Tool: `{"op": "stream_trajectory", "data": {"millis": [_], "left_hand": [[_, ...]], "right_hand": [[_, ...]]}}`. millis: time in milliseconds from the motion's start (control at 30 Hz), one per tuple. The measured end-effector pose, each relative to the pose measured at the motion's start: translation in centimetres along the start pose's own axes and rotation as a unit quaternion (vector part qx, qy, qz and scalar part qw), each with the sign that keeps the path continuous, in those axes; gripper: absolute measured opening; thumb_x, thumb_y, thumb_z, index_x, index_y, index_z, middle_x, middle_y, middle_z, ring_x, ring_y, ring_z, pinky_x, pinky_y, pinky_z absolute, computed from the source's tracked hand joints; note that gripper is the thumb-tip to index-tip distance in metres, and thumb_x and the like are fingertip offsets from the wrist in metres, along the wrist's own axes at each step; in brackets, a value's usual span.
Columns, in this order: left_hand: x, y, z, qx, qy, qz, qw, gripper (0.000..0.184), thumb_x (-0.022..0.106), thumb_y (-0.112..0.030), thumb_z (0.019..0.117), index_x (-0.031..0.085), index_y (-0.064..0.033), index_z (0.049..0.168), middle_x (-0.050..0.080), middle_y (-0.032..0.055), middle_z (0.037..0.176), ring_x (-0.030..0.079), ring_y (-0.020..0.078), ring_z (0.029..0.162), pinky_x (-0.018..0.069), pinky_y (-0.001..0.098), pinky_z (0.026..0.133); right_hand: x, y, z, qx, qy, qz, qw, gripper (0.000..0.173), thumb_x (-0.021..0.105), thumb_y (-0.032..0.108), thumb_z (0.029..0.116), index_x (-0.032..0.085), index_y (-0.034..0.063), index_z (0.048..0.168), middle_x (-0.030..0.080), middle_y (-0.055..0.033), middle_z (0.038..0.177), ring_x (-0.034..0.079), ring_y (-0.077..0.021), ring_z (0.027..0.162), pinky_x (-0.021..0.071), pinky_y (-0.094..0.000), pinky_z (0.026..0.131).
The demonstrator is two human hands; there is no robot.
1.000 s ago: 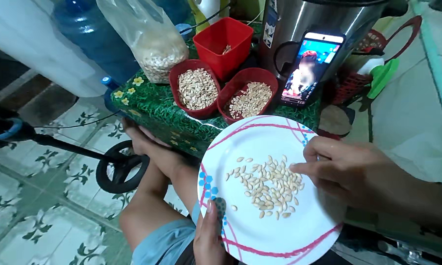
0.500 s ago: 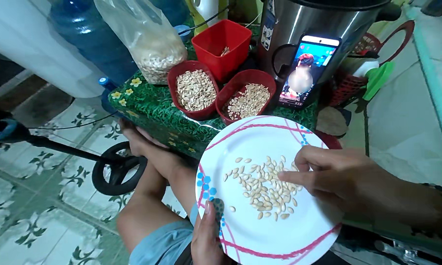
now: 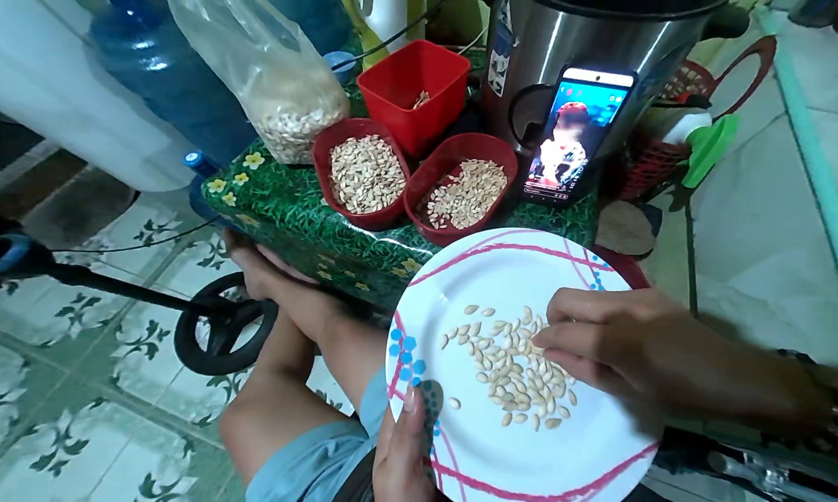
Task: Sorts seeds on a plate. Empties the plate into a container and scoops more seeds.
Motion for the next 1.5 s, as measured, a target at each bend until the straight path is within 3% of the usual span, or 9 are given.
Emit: {"op": "stream_trajectory", "data": {"millis": [300, 433, 600, 767, 1067, 1233, 1400, 1500], "left_hand": [[0.0, 0.4, -0.1, -0.011, 0.021, -0.008, 1.000, 0.030, 0.037, -0.028, 0.1110, 0.058, -0.0106, 0.125, 0.075, -0.0018, 0.107, 0.072, 0.0072, 0.100, 0.0597, 0.0286, 0.091], [-0.1, 0.3, 0.0, -0.009, 0.011, -0.010, 1.000, 0.030, 0.034, -0.026, 0.1116, 0.057, -0.0103, 0.124, 0.075, -0.0020, 0.106, 0.072, 0.0068, 0.099, 0.0601, 0.0283, 0.090], [-0.5, 0.4, 0.0, -0.009, -0.005, -0.011, 1.000, 0.031, 0.036, -0.028, 0.1110, 0.056, -0.0094, 0.125, 0.075, -0.0013, 0.105, 0.072, 0.0073, 0.098, 0.0605, 0.0282, 0.089], [-0.7, 0.4, 0.1, -0.005, -0.007, -0.026, 1.000, 0.030, 0.038, -0.028, 0.1106, 0.058, -0.0100, 0.124, 0.075, -0.0009, 0.105, 0.072, 0.0080, 0.099, 0.0605, 0.0288, 0.089], [-0.7, -0.1, 0.0, -0.007, -0.045, -0.012, 0.999, 0.033, 0.026, -0.019, 0.1114, 0.055, -0.0095, 0.124, 0.075, -0.0049, 0.103, 0.072, 0.0041, 0.097, 0.0606, 0.0253, 0.088], [-0.6, 0.1, 0.0, -0.011, -0.040, -0.019, 0.999, 0.032, 0.030, -0.020, 0.1107, 0.057, -0.0091, 0.121, 0.076, -0.0029, 0.102, 0.073, 0.0058, 0.096, 0.0609, 0.0268, 0.087], [-0.7, 0.3, 0.0, -0.013, -0.028, -0.028, 0.999, 0.030, 0.033, -0.024, 0.1110, 0.057, -0.0087, 0.123, 0.075, -0.0012, 0.103, 0.073, 0.0077, 0.097, 0.0609, 0.0283, 0.088], [-0.7, 0.3, 0.0, -0.006, -0.023, -0.033, 0.999, 0.030, 0.036, -0.026, 0.1108, 0.058, -0.0096, 0.123, 0.076, -0.0014, 0.103, 0.073, 0.0075, 0.098, 0.0607, 0.0282, 0.088]], "right_hand": [[0.1, 0.6, 0.1, -0.021, -0.006, -0.050, 0.999, 0.021, 0.049, 0.016, 0.0979, 0.065, 0.0100, 0.086, 0.061, -0.0054, 0.081, 0.061, -0.0199, 0.066, 0.0451, -0.0332, 0.048], [-0.7, 0.0, -0.2, -0.003, -0.046, -0.012, 0.999, 0.019, 0.050, 0.017, 0.0994, 0.064, 0.0099, 0.090, 0.061, -0.0048, 0.081, 0.060, -0.0175, 0.067, 0.0452, -0.0322, 0.050], [-1.5, -1.2, -0.1, 0.044, -0.082, -0.072, 0.993, 0.024, 0.051, 0.018, 0.0963, 0.069, 0.0107, 0.083, 0.062, -0.0024, 0.078, 0.060, -0.0146, 0.065, 0.0455, -0.0307, 0.049], [-1.7, -1.5, 0.0, 0.042, -0.078, -0.069, 0.994, 0.029, 0.050, 0.016, 0.0977, 0.078, 0.0109, 0.103, 0.064, -0.0021, 0.084, 0.060, -0.0134, 0.066, 0.0463, -0.0292, 0.051], [-0.9, -0.3, -0.2, -0.021, -0.029, 0.029, 0.999, 0.038, 0.048, 0.013, 0.0981, 0.073, 0.0215, 0.125, 0.062, -0.0052, 0.092, 0.054, -0.0141, 0.066, 0.0424, -0.0287, 0.051], [-0.4, 0.4, 0.0, -0.029, 0.000, -0.021, 0.999, 0.041, 0.047, 0.011, 0.0941, 0.075, 0.0205, 0.123, 0.063, -0.0076, 0.092, 0.058, -0.0201, 0.068, 0.0445, -0.0333, 0.050], [-0.9, 0.3, -0.1, -0.038, -0.028, 0.019, 0.999, 0.038, 0.047, 0.011, 0.0962, 0.075, 0.0196, 0.121, 0.063, -0.0070, 0.092, 0.055, -0.0165, 0.066, 0.0417, -0.0303, 0.050], [-0.6, 0.7, -0.1, -0.056, -0.015, 0.010, 0.998, 0.038, 0.048, 0.009, 0.0944, 0.077, 0.0187, 0.117, 0.064, -0.0083, 0.093, 0.058, -0.0195, 0.068, 0.0449, -0.0326, 0.051]]}}
Point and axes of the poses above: each hand's wrist, its own z-axis towards the middle knuckle, its own x-axis out of the palm, y = z × x, the point moved 5 cm from there along z, towards the middle knuckle
